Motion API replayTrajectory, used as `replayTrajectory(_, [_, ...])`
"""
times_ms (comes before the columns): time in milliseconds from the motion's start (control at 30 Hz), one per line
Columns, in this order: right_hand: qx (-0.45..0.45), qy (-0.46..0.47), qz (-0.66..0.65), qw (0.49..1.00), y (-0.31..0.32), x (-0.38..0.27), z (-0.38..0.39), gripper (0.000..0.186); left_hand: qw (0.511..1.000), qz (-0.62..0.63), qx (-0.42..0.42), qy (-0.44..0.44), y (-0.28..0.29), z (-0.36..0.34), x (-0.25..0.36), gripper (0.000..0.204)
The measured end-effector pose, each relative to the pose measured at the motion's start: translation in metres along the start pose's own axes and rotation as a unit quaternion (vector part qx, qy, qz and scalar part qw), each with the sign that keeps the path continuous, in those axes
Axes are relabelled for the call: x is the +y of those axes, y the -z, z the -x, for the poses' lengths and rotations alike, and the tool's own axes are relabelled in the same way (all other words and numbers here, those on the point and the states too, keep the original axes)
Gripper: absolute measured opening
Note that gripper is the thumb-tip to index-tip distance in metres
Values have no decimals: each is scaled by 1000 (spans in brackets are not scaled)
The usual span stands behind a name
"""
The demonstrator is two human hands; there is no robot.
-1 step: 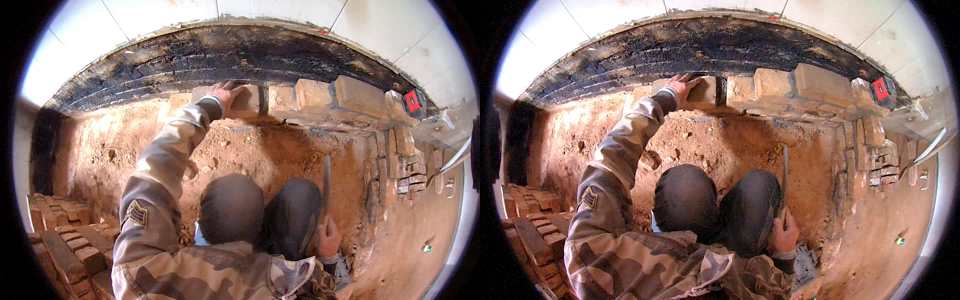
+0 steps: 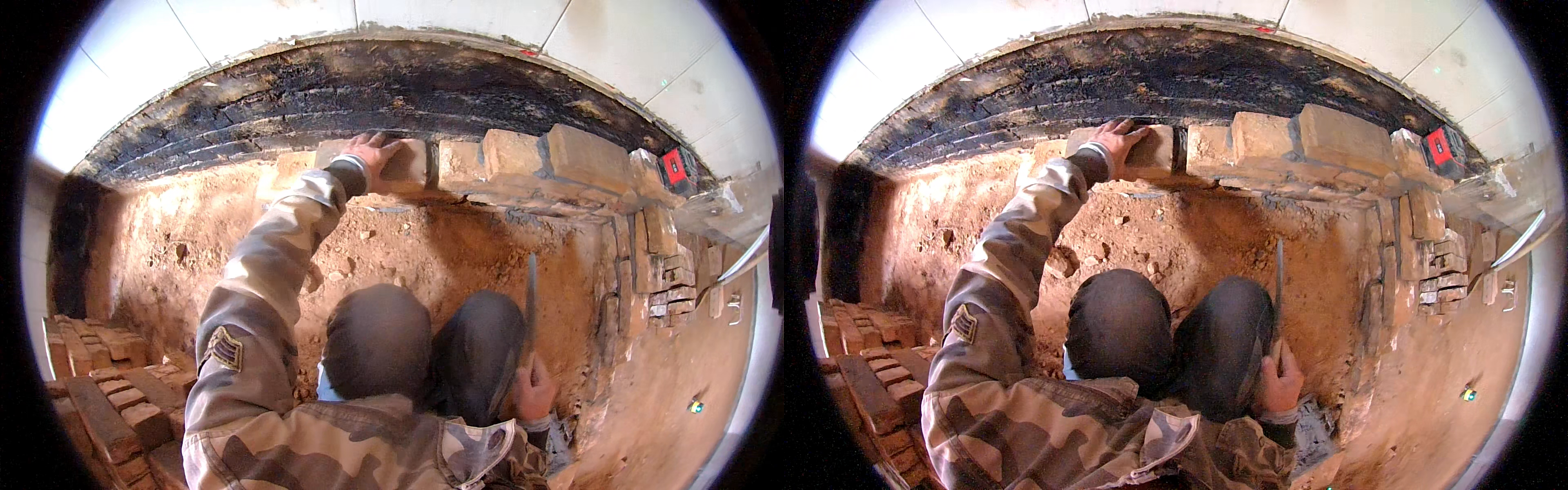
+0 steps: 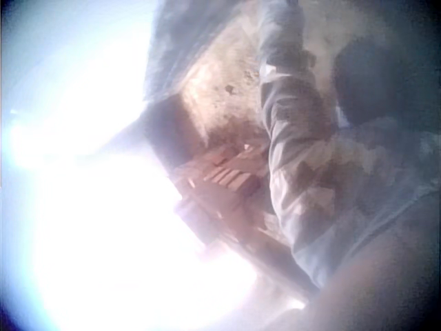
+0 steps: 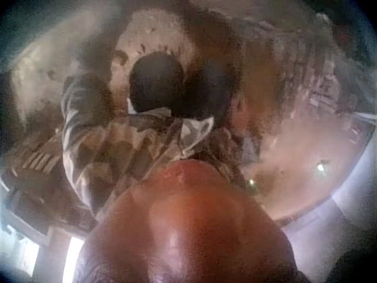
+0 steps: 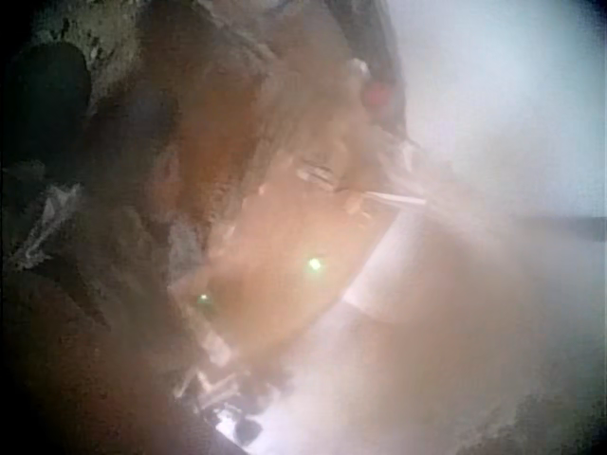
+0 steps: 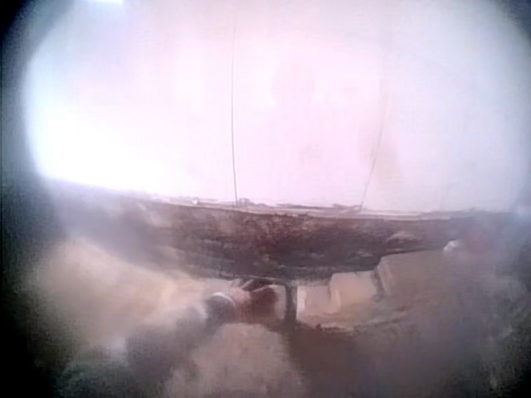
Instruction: The person is kneeling on the floor, using a trowel to scoop mortar from a container and spread it onto a circular brick wall. They then pick up a brick and place it onto the mortar, tapping it into place.
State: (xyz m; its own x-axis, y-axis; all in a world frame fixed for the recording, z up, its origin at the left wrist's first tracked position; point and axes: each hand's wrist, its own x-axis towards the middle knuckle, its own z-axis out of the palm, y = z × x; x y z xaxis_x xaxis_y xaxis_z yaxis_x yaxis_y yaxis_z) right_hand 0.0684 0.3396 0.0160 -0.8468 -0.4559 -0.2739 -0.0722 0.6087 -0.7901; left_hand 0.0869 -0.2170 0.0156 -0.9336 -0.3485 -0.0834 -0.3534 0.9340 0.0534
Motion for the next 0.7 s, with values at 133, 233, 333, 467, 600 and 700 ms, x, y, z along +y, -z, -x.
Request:
replayTrajectory(133, [-43,34,8,998,-13,-31,-14,48,998,-47,12,-29,-11,-9,-4,101])
replayTrajectory(233, [-50,44,38,997,-23,-34,-25,47,995,-80,64,1,-15,4,-7,99])
replayTrajectory(333, [-36,128,92,987,-21,-38,-44,44,977,-43,101,185,-3,49,-21,104])
replayTrajectory(467, [-106,34,13,994,-30,-85,-65,40,980,61,24,185,0,76,-42,84])
replayTrajectory(600, [-208,44,-30,977,-53,-113,-86,26,980,71,72,171,-36,78,-73,89])
replayTrajectory(700, [-296,-22,-66,953,-86,-107,-106,20,973,74,115,186,-47,72,-60,86])
